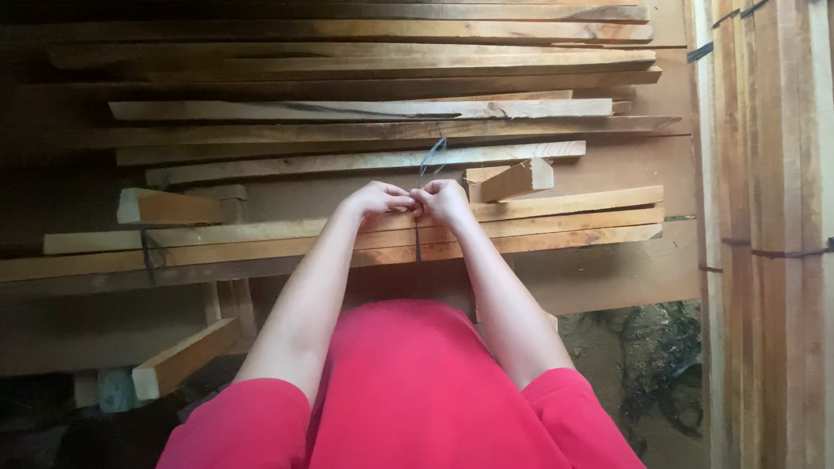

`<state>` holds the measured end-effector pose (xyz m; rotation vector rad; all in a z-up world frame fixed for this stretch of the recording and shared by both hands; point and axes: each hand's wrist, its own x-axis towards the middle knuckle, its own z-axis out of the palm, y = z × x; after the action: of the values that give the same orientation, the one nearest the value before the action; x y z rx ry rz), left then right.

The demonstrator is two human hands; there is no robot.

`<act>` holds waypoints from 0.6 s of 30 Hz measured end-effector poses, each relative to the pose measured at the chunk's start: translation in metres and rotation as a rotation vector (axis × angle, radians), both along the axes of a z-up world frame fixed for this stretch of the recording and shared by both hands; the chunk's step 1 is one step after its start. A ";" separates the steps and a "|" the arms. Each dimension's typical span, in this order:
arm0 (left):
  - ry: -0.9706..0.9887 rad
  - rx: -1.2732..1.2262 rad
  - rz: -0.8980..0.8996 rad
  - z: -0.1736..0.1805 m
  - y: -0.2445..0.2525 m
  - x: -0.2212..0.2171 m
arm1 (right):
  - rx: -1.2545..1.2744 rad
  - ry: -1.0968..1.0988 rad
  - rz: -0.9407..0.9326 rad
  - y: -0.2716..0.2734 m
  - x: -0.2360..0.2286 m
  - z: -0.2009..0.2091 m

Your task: Organizing and bundling several long pieces of wood together using wire and pliers.

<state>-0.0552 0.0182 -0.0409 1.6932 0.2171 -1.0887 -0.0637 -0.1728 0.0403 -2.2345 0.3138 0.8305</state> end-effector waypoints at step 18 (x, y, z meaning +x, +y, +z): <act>-0.231 0.064 -0.065 -0.049 -0.003 -0.016 | 0.040 -0.491 0.213 -0.007 -0.020 -0.041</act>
<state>-0.0711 0.0155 -0.0902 1.8786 0.0499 -0.9316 -0.0833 -0.1800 -0.0004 -2.3713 -0.1742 0.3622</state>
